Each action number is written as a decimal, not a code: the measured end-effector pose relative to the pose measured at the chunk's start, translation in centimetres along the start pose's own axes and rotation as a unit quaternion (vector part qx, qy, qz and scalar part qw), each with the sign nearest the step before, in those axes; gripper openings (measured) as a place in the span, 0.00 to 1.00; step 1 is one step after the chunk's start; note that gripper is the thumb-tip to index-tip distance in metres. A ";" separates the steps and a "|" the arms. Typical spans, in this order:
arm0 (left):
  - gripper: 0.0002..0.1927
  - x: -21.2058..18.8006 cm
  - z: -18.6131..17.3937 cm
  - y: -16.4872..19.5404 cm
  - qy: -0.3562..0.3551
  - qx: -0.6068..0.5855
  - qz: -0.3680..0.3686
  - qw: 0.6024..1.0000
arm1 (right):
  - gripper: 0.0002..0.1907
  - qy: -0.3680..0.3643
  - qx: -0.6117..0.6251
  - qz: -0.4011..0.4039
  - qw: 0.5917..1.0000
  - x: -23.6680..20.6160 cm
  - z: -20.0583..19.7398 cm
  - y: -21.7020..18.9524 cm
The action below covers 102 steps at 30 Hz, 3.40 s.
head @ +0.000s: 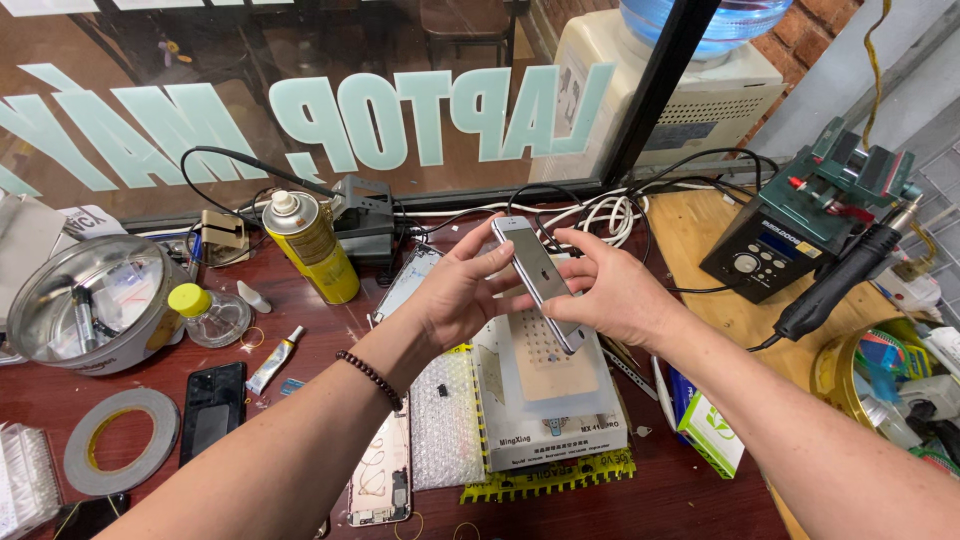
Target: The person tests a white iPhone on a fixture, then opens the phone by lifting the screen assembly off the body. They disconnect the old screen, set it aside, and handle a replacement red screen assembly, positioning it over the phone body.
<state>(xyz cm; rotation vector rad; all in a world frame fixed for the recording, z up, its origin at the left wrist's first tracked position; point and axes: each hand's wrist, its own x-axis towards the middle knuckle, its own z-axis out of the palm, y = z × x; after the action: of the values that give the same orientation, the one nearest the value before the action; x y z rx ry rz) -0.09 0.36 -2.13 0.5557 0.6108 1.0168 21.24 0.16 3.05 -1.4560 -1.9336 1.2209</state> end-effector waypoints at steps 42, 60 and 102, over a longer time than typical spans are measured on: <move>0.27 -0.3 1.2 -1.1 -0.026 -0.021 -0.037 0.999 | 0.37 -0.031 0.149 0.145 0.978 0.2 -0.2 -0.4; 0.18 1.7 -1.1 -3.4 0.075 0.002 -0.039 0.996 | 0.22 -0.099 0.256 0.132 0.952 -0.1 -1.0 -0.1; 0.29 0.3 1.8 -2.0 0.305 0.534 0.028 0.788 | 0.48 0.071 -0.255 0.182 0.947 -1.8 4.5 -4.7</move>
<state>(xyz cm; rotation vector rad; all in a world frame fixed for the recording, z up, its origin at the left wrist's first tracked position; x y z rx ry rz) 2.46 -0.49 -2.30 1.2494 1.8092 0.8198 15.92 -3.55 4.88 -2.1760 -2.0308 0.7382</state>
